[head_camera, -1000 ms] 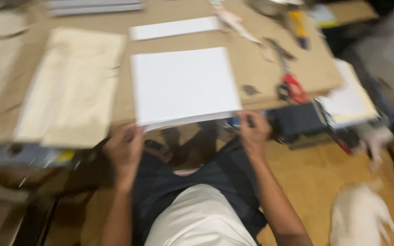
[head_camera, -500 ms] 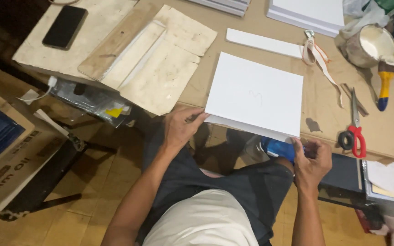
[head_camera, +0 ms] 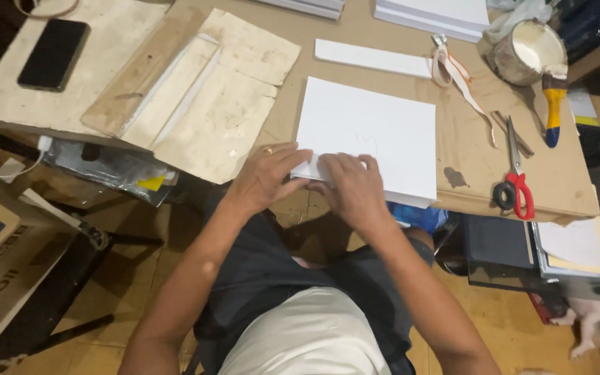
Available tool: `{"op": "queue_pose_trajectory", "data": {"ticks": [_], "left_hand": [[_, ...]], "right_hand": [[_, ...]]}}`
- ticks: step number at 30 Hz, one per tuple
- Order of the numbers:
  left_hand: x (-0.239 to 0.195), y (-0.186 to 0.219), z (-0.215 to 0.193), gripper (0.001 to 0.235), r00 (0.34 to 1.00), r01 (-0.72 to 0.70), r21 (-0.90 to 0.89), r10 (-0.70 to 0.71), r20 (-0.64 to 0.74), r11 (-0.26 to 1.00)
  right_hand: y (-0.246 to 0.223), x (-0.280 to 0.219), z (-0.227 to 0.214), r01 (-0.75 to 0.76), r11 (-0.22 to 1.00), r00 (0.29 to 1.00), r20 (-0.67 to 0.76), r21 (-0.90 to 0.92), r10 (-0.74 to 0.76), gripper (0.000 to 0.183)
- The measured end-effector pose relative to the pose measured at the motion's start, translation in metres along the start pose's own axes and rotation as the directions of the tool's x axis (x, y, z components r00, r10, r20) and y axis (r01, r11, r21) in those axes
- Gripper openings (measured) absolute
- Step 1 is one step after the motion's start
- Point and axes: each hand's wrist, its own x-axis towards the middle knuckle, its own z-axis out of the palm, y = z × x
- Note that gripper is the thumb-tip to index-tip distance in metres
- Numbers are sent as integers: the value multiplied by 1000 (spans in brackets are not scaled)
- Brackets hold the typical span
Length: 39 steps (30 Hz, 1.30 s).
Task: Applying glue to paper components and folding them to assemble folder covers.
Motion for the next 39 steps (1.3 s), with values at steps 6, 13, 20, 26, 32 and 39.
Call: {"op": "queue_pose_trajectory", "data": {"ticks": [6, 13, 20, 26, 32, 39], "left_hand": [[-1, -12, 7, 42, 1000, -12, -75, 12, 5, 997], [0, -11, -6, 45, 998, -12, -124, 19, 55, 992], [0, -3, -24, 44, 992, 15, -148, 4, 126, 989], [9, -11, -13, 42, 996, -24, -135, 35, 82, 991], [8, -11, -13, 37, 990, -124, -16, 125, 64, 992], [3, 3, -31, 37, 987, -22, -112, 39, 157, 993]], "right_hand": [[56, -47, -31, -94, 995, 996, 15, 40, 94, 39], [121, -113, -55, -204, 977, 979, -14, -55, 203, 33], [78, -89, -55, -287, 931, 945, 95, -227, 314, 52], [-20, 0, -21, -108, 990, 992, 73, 95, 102, 49], [71, -53, -16, -36, 999, 999, 9, 25, 36, 29], [135, -120, -59, -294, 949, 956, 33, 116, 292, 24]]}}
